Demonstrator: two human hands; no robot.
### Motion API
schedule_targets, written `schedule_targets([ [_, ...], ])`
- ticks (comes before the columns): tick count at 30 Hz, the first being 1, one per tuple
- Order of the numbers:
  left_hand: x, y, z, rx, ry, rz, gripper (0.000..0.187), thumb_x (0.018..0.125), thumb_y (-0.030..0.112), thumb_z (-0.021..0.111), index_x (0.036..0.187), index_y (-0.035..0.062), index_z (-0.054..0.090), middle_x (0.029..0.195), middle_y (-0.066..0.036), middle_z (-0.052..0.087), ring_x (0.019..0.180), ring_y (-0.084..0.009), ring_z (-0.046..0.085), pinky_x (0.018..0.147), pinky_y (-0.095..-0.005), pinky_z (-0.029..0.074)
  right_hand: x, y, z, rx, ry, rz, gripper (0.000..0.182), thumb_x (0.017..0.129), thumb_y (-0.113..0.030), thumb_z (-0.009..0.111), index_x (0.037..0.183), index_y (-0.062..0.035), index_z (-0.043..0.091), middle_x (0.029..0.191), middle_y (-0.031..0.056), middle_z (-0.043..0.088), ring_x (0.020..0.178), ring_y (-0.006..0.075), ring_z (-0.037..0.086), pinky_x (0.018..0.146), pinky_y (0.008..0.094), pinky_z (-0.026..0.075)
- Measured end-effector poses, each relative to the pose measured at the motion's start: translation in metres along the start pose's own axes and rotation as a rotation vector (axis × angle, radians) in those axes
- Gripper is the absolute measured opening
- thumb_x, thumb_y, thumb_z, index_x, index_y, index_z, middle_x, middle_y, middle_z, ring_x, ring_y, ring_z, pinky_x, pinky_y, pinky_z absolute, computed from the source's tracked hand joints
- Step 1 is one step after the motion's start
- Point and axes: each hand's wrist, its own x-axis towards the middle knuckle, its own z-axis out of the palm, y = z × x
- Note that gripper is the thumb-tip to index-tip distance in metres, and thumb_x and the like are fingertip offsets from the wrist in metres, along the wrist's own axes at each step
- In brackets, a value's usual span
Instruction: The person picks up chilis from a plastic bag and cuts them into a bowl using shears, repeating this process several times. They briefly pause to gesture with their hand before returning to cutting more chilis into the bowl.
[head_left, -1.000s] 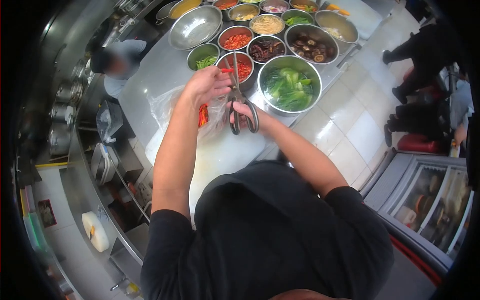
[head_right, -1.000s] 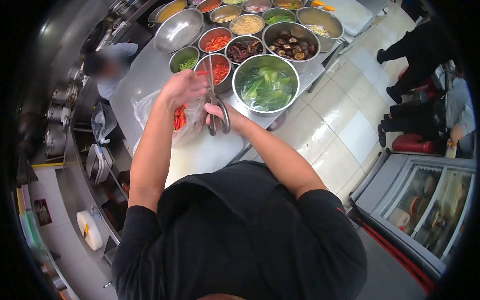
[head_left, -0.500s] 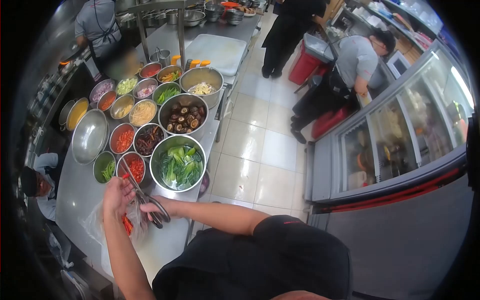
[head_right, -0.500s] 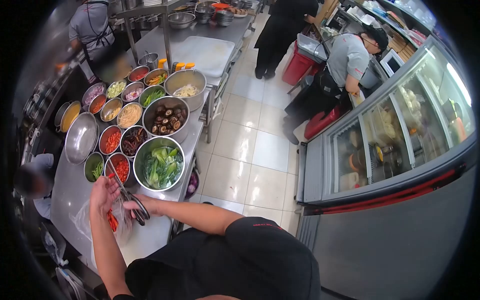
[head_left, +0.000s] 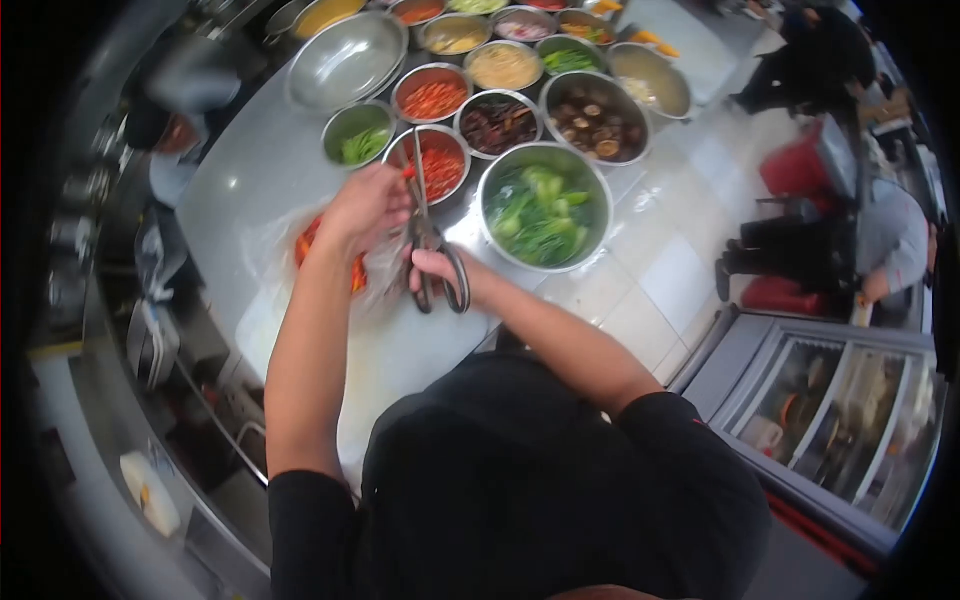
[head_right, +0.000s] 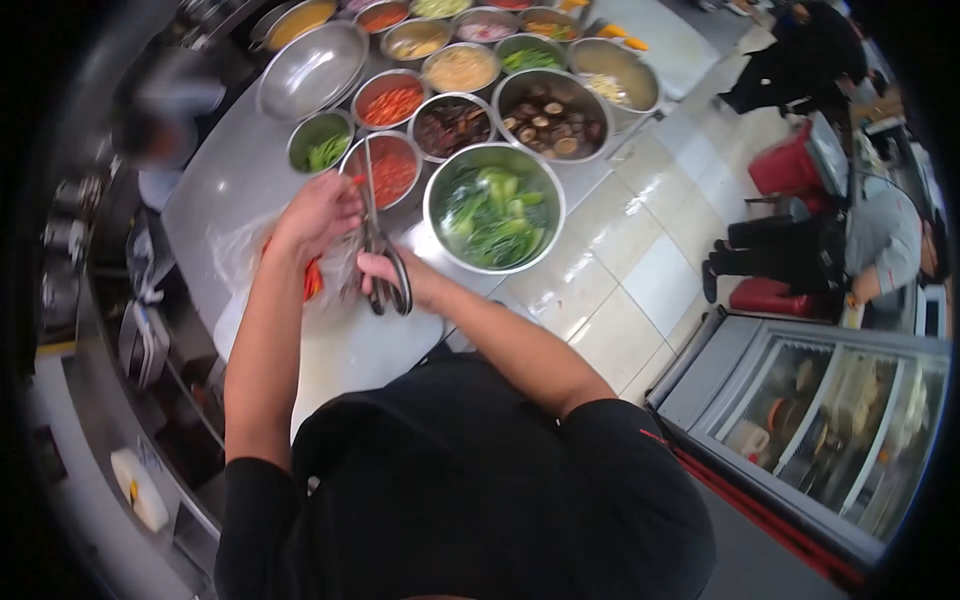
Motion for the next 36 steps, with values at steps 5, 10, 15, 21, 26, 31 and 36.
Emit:
schedule_targets([
  [5,0.008,0.001,-0.004,0.081,-0.01,0.009,0.009,0.092,0.018,0.049,0.09,0.0104,0.053,0.087,-0.002,0.057,0.081,-0.0123,0.056,0.069,-0.0282,0.047,-0.009,-0.01,0.005,-0.044,0.014,-0.069,0.045,0.087,-0.036,0.066,0.112,-0.0003,0.055,0.076,0.0052,0.061,0.062,0.0134,0.058,0.056,0.0263,0.048],
  [10,0.006,0.003,0.001,0.163,0.017,0.024,0.009,0.091,0.018,0.048,0.089,0.0095,0.052,0.089,-0.003,0.058,0.084,-0.014,0.057,0.072,-0.0285,0.046,-0.016,-0.013,0.005,-0.16,0.048,-0.003,0.05,0.089,-0.039,0.062,0.119,-0.0001,0.053,0.079,0.0053,0.062,0.07,0.0131,0.06,0.062,0.027,0.047],
  [15,-0.001,0.003,0.009,0.2,0.016,0.008,0.011,0.092,0.018,0.048,0.09,0.0092,0.053,0.09,-0.003,0.058,0.084,-0.0139,0.057,0.072,-0.0275,0.046,-0.012,-0.006,-0.003,0.091,-0.014,0.027,0.053,0.089,-0.035,0.063,0.125,0.0011,0.051,0.081,0.0064,0.062,0.066,0.0141,0.06,0.058,0.0278,0.048],
  [21,0.001,0.002,0.01,0.221,0.025,0.013,0.009,0.092,0.017,0.049,0.09,0.0098,0.053,0.089,-0.003,0.058,0.083,-0.0126,0.056,0.07,-0.0261,0.046,-0.016,0.001,-0.005,0.008,0.01,0.003,0.051,0.088,-0.036,0.065,0.12,0.0016,0.052,0.077,0.0056,0.06,0.063,0.0143,0.058,0.056,0.0264,0.047],
  [26,0.001,-0.001,0.013,0.206,0.009,0.004,0.008,0.092,0.017,0.05,0.091,0.0105,0.054,0.087,-0.001,0.057,0.081,-0.0113,0.056,0.067,-0.0246,0.045,-0.021,-0.005,-0.004,-0.112,0.025,-0.029,0.047,0.09,-0.037,0.062,0.119,-0.0004,0.053,0.077,0.005,0.061,0.063,0.013,0.058,0.056,0.0256,0.046],
  [31,-0.002,0.002,0.018,0.242,0.021,0.003,0.007,0.093,0.017,0.05,0.09,0.0114,0.054,0.085,0.0,0.056,0.077,-0.01,0.055,0.065,-0.0241,0.044,-0.017,0.003,-0.005,0.111,0.024,-0.006,0.035,0.09,-0.032,0.063,0.108,-0.002,0.057,0.073,0.0042,0.06,0.057,0.0123,0.056,0.051,0.0257,0.046],
  [36,-0.001,0.003,0.02,0.236,0.025,0.009,0.009,0.093,0.018,0.05,0.089,0.0118,0.054,0.085,0.001,0.056,0.075,-0.0096,0.054,0.065,-0.024,0.044,-0.023,-0.001,-0.005,-0.013,0.073,-0.049,0.033,0.088,-0.031,0.067,0.104,-0.0034,0.059,0.068,0.0019,0.059,0.055,0.0105,0.055,0.05,0.0233,0.044],
])
